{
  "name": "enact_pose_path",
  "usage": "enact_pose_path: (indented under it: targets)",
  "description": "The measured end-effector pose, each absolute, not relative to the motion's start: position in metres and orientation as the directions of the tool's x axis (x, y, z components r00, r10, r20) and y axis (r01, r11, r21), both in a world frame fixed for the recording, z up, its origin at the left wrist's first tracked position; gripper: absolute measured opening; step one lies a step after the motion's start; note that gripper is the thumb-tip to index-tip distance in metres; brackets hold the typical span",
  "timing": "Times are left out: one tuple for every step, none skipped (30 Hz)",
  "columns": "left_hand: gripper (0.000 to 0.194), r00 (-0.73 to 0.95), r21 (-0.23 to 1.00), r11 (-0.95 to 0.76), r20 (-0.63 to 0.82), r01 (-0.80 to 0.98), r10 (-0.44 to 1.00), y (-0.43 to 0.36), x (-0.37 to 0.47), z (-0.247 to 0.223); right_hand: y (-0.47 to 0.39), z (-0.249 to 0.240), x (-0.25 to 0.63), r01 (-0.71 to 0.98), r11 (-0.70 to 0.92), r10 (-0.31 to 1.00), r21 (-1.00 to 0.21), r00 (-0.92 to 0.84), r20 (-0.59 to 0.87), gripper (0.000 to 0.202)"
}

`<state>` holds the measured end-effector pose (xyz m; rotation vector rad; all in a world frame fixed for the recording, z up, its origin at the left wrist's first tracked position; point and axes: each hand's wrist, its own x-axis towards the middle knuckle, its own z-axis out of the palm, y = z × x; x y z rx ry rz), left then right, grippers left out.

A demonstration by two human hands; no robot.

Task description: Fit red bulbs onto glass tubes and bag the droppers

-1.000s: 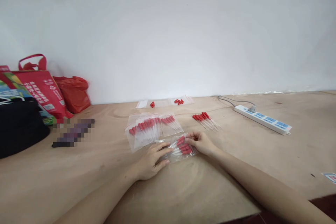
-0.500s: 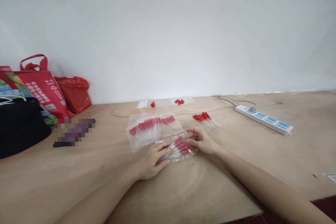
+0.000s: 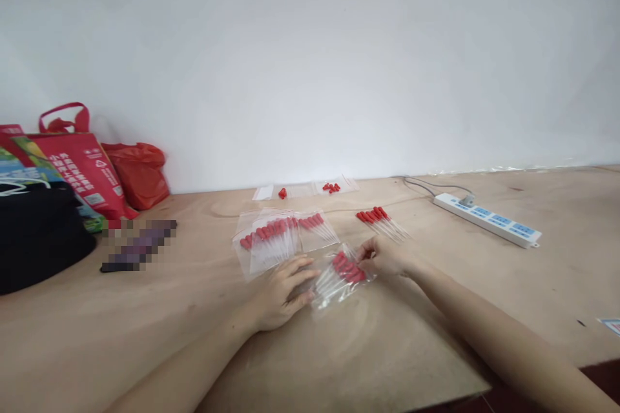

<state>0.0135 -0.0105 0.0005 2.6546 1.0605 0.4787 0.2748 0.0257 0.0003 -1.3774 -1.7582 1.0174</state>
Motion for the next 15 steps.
enact_pose_path:
  targets:
    - [0.032,0.657,0.324,-0.707,0.266,0.628,0.705,-0.009,0.013,0.0,0.029,0.004,0.278,0.558,0.183,0.972,-0.81,-0.227,0.063,0.013]
    - [0.03,0.624,0.31,-0.703,0.325,0.64,0.711,-0.007,0.013,-0.002,0.033,0.009,0.28,0.656,0.218,0.967,-0.723,-0.245,0.069,0.015]
    - [0.028,0.584,0.298,-0.693,0.381,0.657,0.717,-0.004,0.012,-0.003,0.039,0.013,0.282,0.733,0.25,0.964,-0.633,-0.251,0.09,0.015]
    - [0.026,0.539,0.288,-0.676,0.43,0.678,0.724,-0.001,0.01,-0.005,0.045,0.017,0.282,0.789,0.274,0.961,-0.55,-0.238,0.138,0.015]
    - [0.024,0.493,0.282,-0.656,0.473,0.701,0.73,0.003,0.008,-0.007,0.052,0.02,0.282,0.831,0.287,0.956,-0.477,-0.22,0.193,0.014]
    - [0.023,0.446,0.278,-0.633,0.512,0.722,0.734,0.007,0.005,-0.009,0.059,0.023,0.28,0.858,0.296,0.946,-0.42,-0.205,0.249,0.013]
    - [0.022,0.399,0.279,-0.609,0.546,0.743,0.736,0.011,0.002,-0.01,0.067,0.024,0.278,0.873,0.301,0.935,-0.384,-0.189,0.302,0.013]
    - [0.021,0.354,0.282,-0.586,0.576,0.76,0.737,0.016,-0.001,-0.012,0.076,0.026,0.275,0.879,0.304,0.923,-0.368,-0.176,0.342,0.013]
    - [0.02,0.312,0.29,-0.563,0.6,0.774,0.737,0.02,-0.005,-0.013,0.086,0.026,0.271,0.875,0.316,0.911,-0.367,-0.172,0.375,0.013]
    - [0.019,0.275,0.301,-0.541,0.614,0.785,0.74,0.024,-0.008,-0.014,0.095,0.026,0.267,0.87,0.319,0.903,-0.377,-0.158,0.399,0.015]
    - [0.018,0.246,0.316,-0.522,0.618,0.792,0.747,0.027,-0.011,-0.015,0.104,0.024,0.264,0.867,0.316,0.901,-0.385,-0.146,0.409,0.016]
    - [0.018,0.224,0.333,-0.505,0.613,0.797,0.758,0.029,-0.013,-0.016,0.112,0.022,0.26,0.865,0.314,0.899,-0.392,-0.138,0.416,0.018]
    - [0.019,0.21,0.349,-0.491,0.602,0.798,0.771,0.031,-0.015,-0.017,0.12,0.019,0.256,0.863,0.311,0.898,-0.399,-0.129,0.42,0.02]
    - [0.019,0.204,0.364,-0.481,0.588,0.798,0.783,0.033,-0.016,-0.018,0.126,0.015,0.253,0.86,0.309,0.897,-0.405,-0.123,0.423,0.021]
    - [0.02,0.201,0.375,-0.475,0.576,0.796,0.793,0.033,-0.017,-0.019,0.131,0.01,0.249,0.856,0.313,0.897,-0.412,-0.123,0.425,0.023]
